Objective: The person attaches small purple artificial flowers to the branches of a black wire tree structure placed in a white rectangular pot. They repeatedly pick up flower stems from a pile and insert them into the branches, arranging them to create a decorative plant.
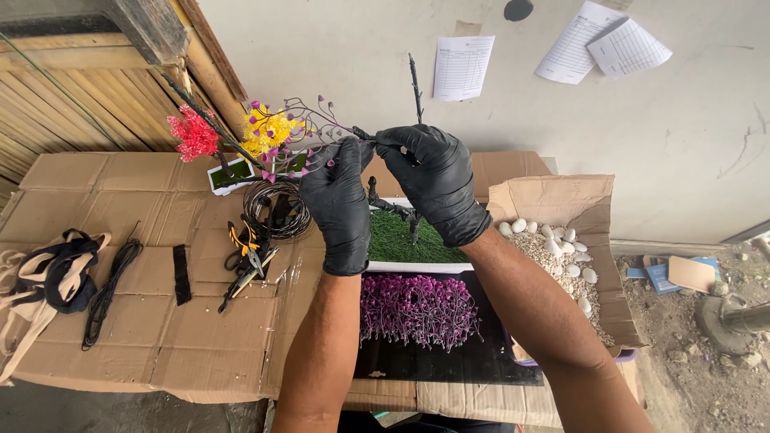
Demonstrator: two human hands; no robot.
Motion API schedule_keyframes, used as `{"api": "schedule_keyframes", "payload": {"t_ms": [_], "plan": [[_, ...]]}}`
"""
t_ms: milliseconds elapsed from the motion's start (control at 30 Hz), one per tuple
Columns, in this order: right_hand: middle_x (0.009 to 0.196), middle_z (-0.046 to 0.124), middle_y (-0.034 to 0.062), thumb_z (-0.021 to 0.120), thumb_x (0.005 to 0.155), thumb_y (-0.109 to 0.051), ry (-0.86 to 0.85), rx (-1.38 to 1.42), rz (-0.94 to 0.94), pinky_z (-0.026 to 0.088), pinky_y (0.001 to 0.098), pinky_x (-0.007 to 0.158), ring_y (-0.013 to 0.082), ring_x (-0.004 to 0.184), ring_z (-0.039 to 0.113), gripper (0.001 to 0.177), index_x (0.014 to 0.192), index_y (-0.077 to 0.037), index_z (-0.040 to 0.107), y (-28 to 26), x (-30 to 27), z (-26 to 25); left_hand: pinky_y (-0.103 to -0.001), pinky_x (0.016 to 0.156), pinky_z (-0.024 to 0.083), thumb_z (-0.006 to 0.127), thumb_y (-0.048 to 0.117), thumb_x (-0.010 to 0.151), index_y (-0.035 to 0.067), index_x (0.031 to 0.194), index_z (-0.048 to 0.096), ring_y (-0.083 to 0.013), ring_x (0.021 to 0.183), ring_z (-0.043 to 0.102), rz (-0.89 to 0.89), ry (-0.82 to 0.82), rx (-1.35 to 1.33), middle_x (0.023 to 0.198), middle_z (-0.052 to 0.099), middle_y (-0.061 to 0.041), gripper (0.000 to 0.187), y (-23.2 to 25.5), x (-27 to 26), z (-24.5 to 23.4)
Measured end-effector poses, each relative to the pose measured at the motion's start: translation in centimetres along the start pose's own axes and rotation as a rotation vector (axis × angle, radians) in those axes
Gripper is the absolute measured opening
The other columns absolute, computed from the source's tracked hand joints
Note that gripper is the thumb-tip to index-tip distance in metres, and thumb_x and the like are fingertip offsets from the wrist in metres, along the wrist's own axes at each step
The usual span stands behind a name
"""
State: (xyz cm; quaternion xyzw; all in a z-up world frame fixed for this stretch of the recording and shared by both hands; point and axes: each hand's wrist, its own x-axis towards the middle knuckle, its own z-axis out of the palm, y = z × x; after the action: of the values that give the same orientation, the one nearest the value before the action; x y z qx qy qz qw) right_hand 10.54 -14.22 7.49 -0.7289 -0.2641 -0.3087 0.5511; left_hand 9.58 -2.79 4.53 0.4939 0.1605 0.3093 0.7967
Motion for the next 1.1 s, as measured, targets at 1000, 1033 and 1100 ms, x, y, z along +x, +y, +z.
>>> {"api": "schedule_keyframes", "payload": {"t_ms": [1000, 1033, 1100], "plan": [[0.087, 0.075, 0.0215, 0.081, 0.088, 0.0, 0.042, 0.043, -0.004, 0.062, 0.0383, 0.062, 0.0425, 0.082, 0.073, 0.008, 0.096, -0.002, 0.078, -0.6, 0.1, -0.2, -0.036, 0.07, 0.063, 0.085, 0.018, 0.084, 0.009, 0.095, 0.078, -0.0282, 0.083, 0.079, 0.219, 0.03, 0.204, 0.082, 0.079, -0.016, 0.016, -0.9, 0.1, 0.5], [0.087, 0.075, 0.0215, 0.081, 0.088, 0.0, 0.041, 0.044, -0.004, 0.062, 0.0383, 0.062, 0.0425, 0.082, 0.073, 0.008, 0.096, -0.002, 0.078, -0.5, 0.1, -0.2, -0.036, 0.07, 0.063, 0.085, 0.018, 0.084, 0.009, 0.095, 0.078, -0.0282, 0.083, 0.079, 0.22, 0.031, 0.205, 0.082, 0.079, -0.016, 0.016, -0.8, 0.0, 0.6], [0.088, 0.076, 0.0222, 0.082, 0.087, 0.0, 0.049, 0.056, -0.007, 0.062, 0.0385, 0.064, 0.0432, 0.084, 0.073, 0.01, 0.097, -0.001, 0.079, -0.4, 0.0, -0.2, -0.04, 0.075, 0.063, 0.086, 0.013, 0.083, 0.004, 0.096, 0.078, -0.0344, 0.092, 0.077, 0.2, 0.034, 0.186, 0.087, 0.079, -0.021, 0.018, -0.6, -0.4, 0.6]]}}
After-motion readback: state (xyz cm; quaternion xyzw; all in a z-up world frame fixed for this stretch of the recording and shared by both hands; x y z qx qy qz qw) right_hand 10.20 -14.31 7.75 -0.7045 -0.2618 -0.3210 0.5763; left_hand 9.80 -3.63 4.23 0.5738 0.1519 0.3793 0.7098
